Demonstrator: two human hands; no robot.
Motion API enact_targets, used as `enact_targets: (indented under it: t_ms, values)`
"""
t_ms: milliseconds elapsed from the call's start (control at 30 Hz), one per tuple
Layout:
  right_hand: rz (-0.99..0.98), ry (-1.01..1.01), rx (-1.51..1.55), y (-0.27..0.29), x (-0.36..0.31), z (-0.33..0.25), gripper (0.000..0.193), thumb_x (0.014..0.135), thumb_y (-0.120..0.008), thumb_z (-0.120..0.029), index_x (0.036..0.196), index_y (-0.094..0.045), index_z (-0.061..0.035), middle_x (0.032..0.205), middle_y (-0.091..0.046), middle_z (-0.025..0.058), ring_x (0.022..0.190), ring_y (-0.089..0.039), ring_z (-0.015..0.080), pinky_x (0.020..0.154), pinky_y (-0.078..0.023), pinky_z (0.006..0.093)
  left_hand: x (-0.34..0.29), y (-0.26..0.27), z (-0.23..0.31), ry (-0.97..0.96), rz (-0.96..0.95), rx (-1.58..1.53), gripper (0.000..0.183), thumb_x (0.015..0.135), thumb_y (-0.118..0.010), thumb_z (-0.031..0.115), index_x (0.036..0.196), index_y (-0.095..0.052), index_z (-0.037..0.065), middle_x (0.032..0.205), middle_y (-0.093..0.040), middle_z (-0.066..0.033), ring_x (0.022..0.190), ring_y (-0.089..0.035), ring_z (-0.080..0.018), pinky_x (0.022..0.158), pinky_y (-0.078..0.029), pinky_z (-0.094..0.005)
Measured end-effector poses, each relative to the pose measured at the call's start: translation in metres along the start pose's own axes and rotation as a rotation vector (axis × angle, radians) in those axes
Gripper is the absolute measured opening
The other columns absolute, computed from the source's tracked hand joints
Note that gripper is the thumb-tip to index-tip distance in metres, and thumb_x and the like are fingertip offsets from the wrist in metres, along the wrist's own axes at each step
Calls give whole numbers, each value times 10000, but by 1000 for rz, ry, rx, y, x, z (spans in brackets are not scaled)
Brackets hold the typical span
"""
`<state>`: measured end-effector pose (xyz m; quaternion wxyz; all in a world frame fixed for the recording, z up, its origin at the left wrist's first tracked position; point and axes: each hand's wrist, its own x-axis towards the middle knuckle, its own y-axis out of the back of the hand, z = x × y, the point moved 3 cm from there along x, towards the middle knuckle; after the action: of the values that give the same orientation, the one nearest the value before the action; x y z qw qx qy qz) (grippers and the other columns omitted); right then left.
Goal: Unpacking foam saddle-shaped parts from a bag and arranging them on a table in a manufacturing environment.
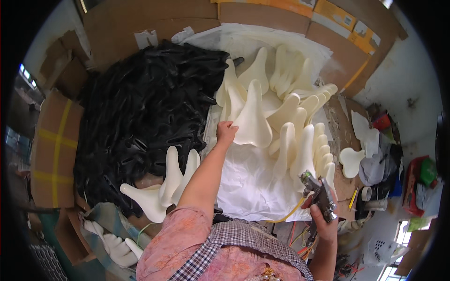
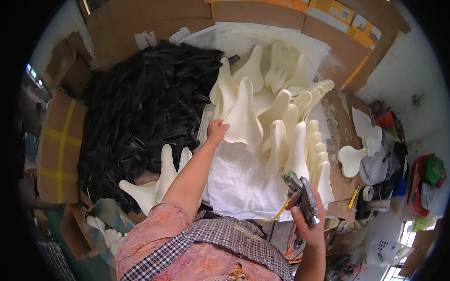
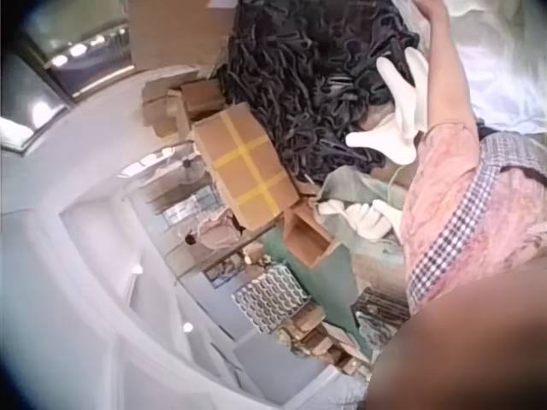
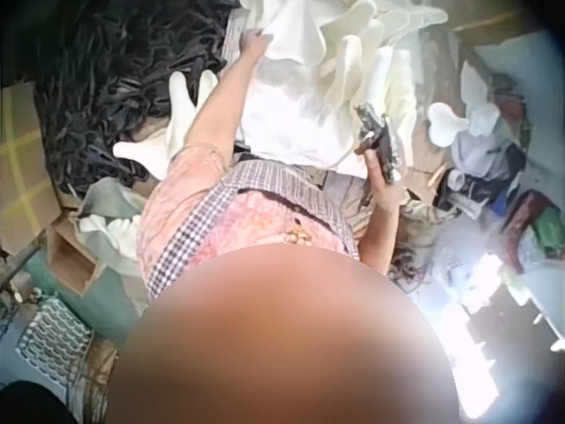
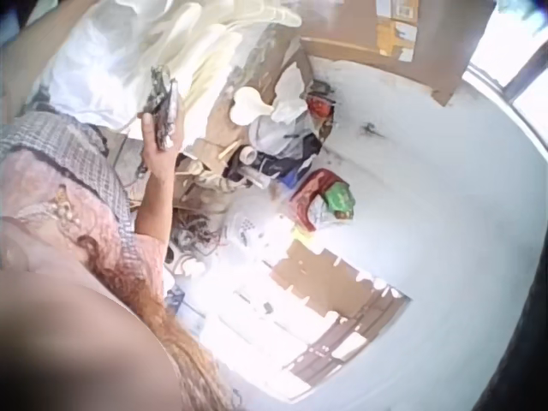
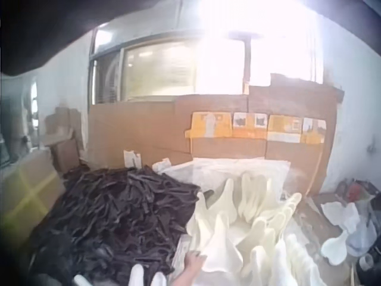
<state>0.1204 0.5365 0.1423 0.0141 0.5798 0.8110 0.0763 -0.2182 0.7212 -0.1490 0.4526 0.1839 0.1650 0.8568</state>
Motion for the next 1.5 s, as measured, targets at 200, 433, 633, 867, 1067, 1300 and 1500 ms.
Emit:
enact_targets:
  t_ms: [200, 433, 633, 867, 1067, 1300, 1500]
  values:
    - [-53, -137, -20, 14, 4, 33, 562, 827, -620, -80, 1324, -370, 2, 915, -592, 81, 821, -582, 153, 768, -477, 302, -48, 173, 17, 400, -72, -421, 281, 783, -655, 149, 1003, -635, -24, 941, -653, -79, 801, -615, -139, 720, -485, -286]
    - [-142, -197, -27, 16, 42, 50, 560, 815, -651, -80, 1312, -398, -30, 941, -592, 52, 851, -563, 118, 781, -469, 278, -123, 363, -39, 385, 532, 900, 653, 682, -739, 246, 1229, -484, -4, 1232, -501, -206, 1049, -541, -342, 894, -444, -425]
    - [-112, -210, -55, 12, 58, 62, 548, 803, -663, -70, 1293, -419, -49, 911, -615, 56, 837, -574, 115, 763, -468, 262, 26, 171, 15, -10, 249, 205, 572, 700, -751, 270, 1153, -549, -14, 1155, -567, -207, 1068, -551, -300, 920, -425, -369]
    - [-103, -237, -183, -9, 64, 60, 532, 809, -661, -101, 1289, -434, -65, 905, -605, 63, 821, -588, 131, 757, -472, 272, 137, 0, 7, 333, -207, -99, 997, 590, -819, 325, 1379, -284, 34, 1410, -329, -175, 1282, -362, -297, 1014, -358, -385]
    - [-70, -343, -124, -18, 80, 66, 561, 800, -656, -57, 1301, -404, -30, 957, -603, 66, 883, -578, 129, 809, -473, 286, 130, -35, 9, -18, -188, 118, 783, 507, -720, 3, 1242, -478, 122, 1064, -511, -115, 957, -541, -293, 846, -474, -365]
    - [-75, -310, -189, -26, 89, 57, 567, 802, -647, -56, 1310, -396, -30, 951, -607, 66, 881, -578, 130, 802, -473, 288, 127, -50, 66, -324, -185, 42, 635, 599, -677, 34, 1206, -515, 125, 1023, -508, -92, 735, -559, -201, 680, -488, -287]
    - [6, -294, -112, -29, 67, 51, 561, 801, -657, -96, 1308, -417, -64, 904, -610, 68, 812, -589, 132, 736, -473, 273, 127, -54, 17, 229, -609, -30, 603, 620, -634, 9, 1202, -497, 84, 1025, -597, -141, 949, -581, -275, 844, -446, -306]
